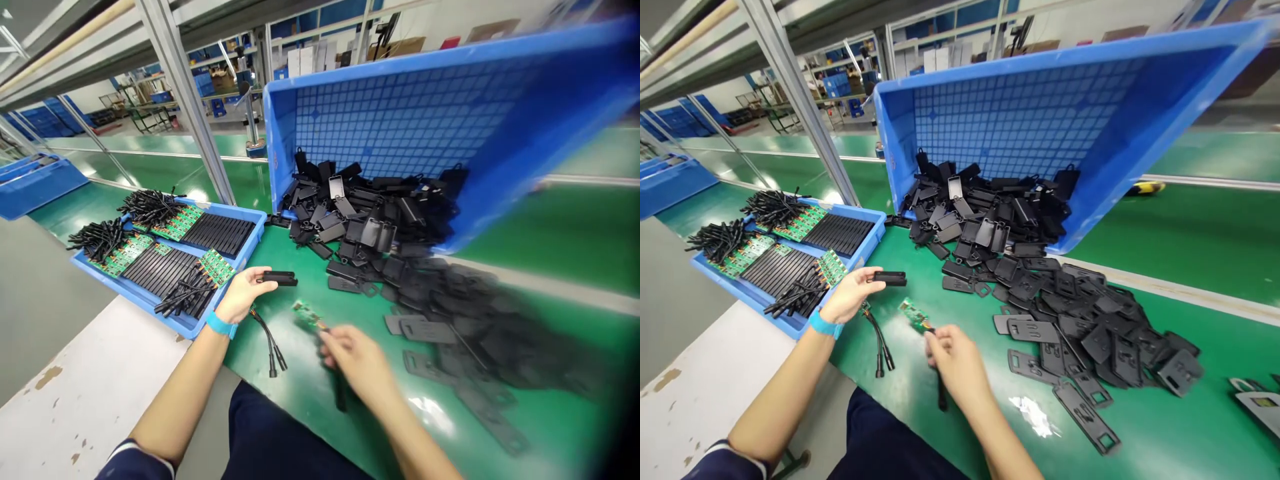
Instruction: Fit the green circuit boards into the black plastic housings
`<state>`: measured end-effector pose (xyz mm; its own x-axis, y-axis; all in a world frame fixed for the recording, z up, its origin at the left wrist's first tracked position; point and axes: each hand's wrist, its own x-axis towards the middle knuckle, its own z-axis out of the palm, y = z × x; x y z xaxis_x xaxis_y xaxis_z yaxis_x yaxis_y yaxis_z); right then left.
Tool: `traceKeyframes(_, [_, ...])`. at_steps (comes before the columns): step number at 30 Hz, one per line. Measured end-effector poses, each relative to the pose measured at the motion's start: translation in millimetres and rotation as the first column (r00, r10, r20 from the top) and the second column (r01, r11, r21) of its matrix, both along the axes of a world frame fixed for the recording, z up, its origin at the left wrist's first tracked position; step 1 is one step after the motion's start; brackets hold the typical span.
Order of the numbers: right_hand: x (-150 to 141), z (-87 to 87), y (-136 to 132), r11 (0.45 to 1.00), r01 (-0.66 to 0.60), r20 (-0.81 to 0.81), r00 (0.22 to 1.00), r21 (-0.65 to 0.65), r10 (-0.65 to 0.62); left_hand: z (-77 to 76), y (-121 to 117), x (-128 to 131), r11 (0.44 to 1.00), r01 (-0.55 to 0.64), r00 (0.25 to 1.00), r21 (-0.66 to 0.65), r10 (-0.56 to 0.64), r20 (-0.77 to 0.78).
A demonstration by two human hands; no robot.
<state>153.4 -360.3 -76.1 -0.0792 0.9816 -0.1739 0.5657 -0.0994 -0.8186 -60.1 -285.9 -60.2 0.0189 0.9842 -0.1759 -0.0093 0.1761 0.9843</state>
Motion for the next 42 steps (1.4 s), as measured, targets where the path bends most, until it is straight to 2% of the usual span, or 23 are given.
traceKeyframes(2, [18.2,9.4,-7.6,0.993,0.090,-0.267,0.958,-0.079,-0.108,-0.8,-17.8,5.8,0.997,0.040,0.985,-0.065,-0.029,0.168])
traceKeyframes(4, [26.0,16.6,-14.3,0.966,0.176,-0.501,0.829,-0.187,-0.248,-3.8,-29.7,19.3,0.986,0.106,0.950,-0.125,-0.064,0.305])
traceKeyframes(5, [26.6,18.4,-17.0,0.953,0.194,-0.563,0.772,-0.231,-0.294,-5.4,-33.8,27.9,0.974,0.153,0.910,-0.165,-0.074,0.407])
traceKeyframes(6, [25.6,18.9,-19.3,0.946,0.200,-0.584,0.748,-0.255,-0.315,-6.8,-37.0,37.0,0.956,0.210,0.842,-0.203,-0.071,0.534])
traceKeyframes(7, [23.7,18.3,-21.1,0.942,0.203,-0.586,0.742,-0.267,-0.326,-7.8,-39.6,46.2,0.934,0.273,0.743,-0.230,-0.053,0.668])
traceKeyframes(9, [18.9,14.9,-23.9,0.939,0.204,-0.566,0.755,-0.278,-0.332,-8.4,-44.2,62.9,0.897,0.372,0.496,-0.238,0.025,0.868])
traceKeyframes(10, [16.7,12.9,-25.0,0.936,0.208,-0.553,0.762,-0.283,-0.337,-8.0,-46.5,70.0,0.891,0.390,0.402,-0.231,0.062,0.914])
traceKeyframes(12, [13.3,9.6,-27.1,0.929,0.224,-0.525,0.774,-0.296,-0.354,-6.5,-51.4,81.1,0.906,0.359,0.339,-0.226,0.099,0.935])
traceKeyframes(14, [11.3,7.9,-28.8,0.922,0.235,-0.500,0.784,-0.309,-0.367,-4.5,-56.6,89.1,0.928,0.293,0.341,-0.232,0.125,0.932])
traceKeyframes(19, [8.9,6.4,-31.1,0.916,0.235,-0.483,0.791,-0.326,-0.375,0.8,-66.6,102.0,0.965,0.149,0.397,-0.216,0.141,0.907])
traceKeyframes(28, [1.5,7.8,-31.2,0.899,0.272,-0.505,0.754,-0.344,-0.421,2.6,-73.7,110.3,0.982,0.060,0.486,-0.181,0.130,0.864])
traceKeyframes(35, [-3.8,6.1,-32.2,0.891,0.280,-0.496,0.752,-0.356,-0.435,0.8,-77.9,117.0,0.986,-0.033,0.656,-0.162,0.144,0.741])
traceKeyframes(42, [-7.6,7.6,-31.9,0.891,0.271,-0.573,0.689,-0.365,-0.445,-3.3,-75.8,117.1,0.982,-0.081,0.672,-0.171,0.181,0.718])
